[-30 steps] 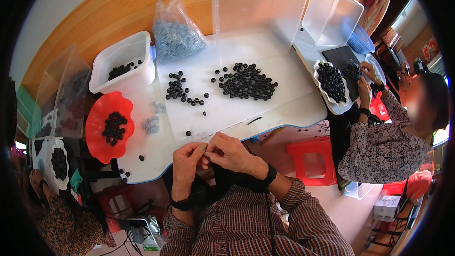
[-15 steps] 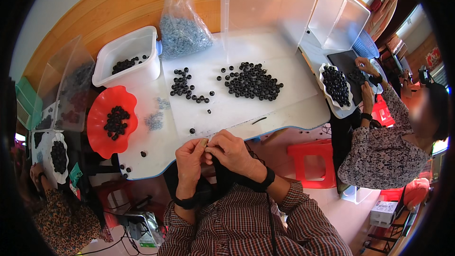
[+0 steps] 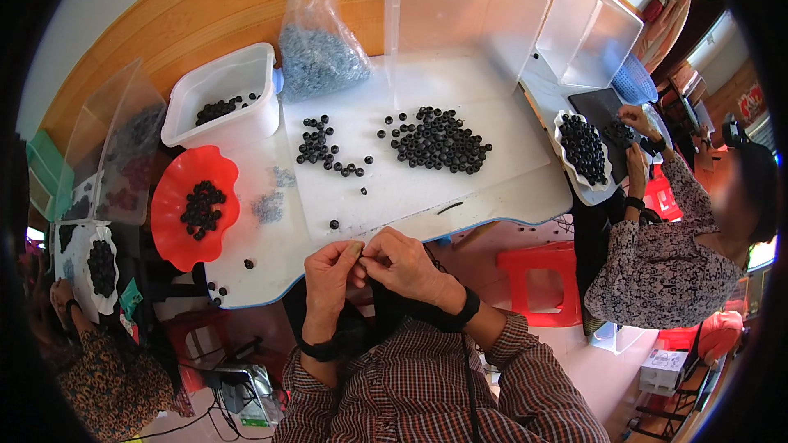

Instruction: Picking up small black objects, inspecting them, and sorting them into different containers on a table.

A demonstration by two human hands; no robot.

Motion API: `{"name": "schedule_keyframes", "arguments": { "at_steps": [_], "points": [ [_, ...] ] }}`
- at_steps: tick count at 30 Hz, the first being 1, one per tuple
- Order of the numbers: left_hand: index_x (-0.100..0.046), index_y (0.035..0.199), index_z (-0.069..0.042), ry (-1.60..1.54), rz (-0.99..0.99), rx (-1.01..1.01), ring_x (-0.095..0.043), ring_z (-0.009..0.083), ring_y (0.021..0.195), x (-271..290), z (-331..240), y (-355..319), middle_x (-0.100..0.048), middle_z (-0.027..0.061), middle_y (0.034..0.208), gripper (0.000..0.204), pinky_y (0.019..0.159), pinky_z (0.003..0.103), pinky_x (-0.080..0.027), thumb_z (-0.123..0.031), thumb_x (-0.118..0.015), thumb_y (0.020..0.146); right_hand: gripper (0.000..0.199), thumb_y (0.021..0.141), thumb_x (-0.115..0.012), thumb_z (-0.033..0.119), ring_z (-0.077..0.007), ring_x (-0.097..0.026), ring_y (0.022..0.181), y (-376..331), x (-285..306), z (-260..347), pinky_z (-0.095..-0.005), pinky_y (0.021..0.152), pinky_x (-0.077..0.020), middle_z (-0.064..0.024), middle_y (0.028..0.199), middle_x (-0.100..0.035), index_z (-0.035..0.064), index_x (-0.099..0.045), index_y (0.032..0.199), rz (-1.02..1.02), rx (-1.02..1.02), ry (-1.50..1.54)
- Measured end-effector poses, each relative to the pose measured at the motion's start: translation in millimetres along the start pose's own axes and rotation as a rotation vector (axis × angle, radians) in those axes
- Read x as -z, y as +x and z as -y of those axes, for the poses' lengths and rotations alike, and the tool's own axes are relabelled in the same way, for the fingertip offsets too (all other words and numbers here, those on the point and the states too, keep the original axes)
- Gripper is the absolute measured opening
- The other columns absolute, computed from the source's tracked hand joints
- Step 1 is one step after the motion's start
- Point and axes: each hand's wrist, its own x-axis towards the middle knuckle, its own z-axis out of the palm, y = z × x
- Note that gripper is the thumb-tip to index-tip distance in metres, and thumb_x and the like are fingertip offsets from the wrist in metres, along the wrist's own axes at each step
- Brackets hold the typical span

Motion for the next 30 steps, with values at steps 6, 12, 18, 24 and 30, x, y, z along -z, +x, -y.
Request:
{"name": "schedule_keyframes", "arguments": {
  "at_steps": [6,12,18,24,30],
  "points": [
    [-0.067,0.099,0.004,-0.098,0.060,0.047,-0.058,0.0093,0.053,1,1,-1,-0.065,0.0057,0.070,0.018,0.047,0.020,-0.049,-0.013,-0.064,0.094,0.017,0.079,-0.072,0.004,-0.0119,-0.062,0.060,5,13,-2,-0.0249,0.054,-0.0514,-0.0052,0.075,-0.063,0.0017,-0.057,0.086,0.129,-0.136,0.115],
    [-0.066,0.099,0.006,-0.156,0.079,0.025,-0.060,0.0100,0.056,-4,2,0,-0.065,0.0070,0.074,0.018,0.049,0.021,-0.052,-0.011,-0.062,0.095,0.018,0.080,-0.073,0.007,-0.0076,-0.059,0.060,6,19,-8,-0.0224,0.053,-0.0482,-0.0023,0.073,-0.063,0.0030,-0.057,0.088,0.196,-0.258,0.235],
    [-0.066,0.099,0.006,-0.138,0.067,-0.002,-0.060,0.0092,0.056,-4,6,0,-0.065,0.0066,0.073,0.018,0.048,0.021,-0.052,-0.012,-0.062,0.095,0.016,0.080,-0.071,0.005,-0.0099,-0.061,0.060,3,12,-8,-0.0235,0.053,-0.0492,-0.0046,0.078,-0.061,0.0026,-0.058,0.088,0.128,-0.159,0.130],
    [-0.067,0.098,0.005,-0.103,0.031,-0.022,-0.057,0.0085,0.052,-5,9,1,-0.064,0.0058,0.069,0.017,0.046,0.020,-0.050,-0.012,-0.063,0.095,0.013,0.079,-0.069,0.002,-0.0125,-0.062,0.062,4,9,-2,-0.0251,0.055,-0.0513,-0.0070,0.084,-0.059,0.0022,-0.059,0.087,0.107,-0.084,0.073],
    [-0.067,0.099,0.005,-0.085,-0.005,-0.009,-0.057,0.0079,0.054,-2,11,1,-0.065,0.0054,0.073,0.017,0.045,0.020,-0.048,-0.011,-0.062,0.095,0.013,0.080,-0.069,0.000,-0.0138,-0.062,0.064,4,6,-1,-0.0263,0.056,-0.0519,-0.0072,0.084,-0.058,0.0021,-0.059,0.088,0.133,-0.111,0.089]
  ]
}}
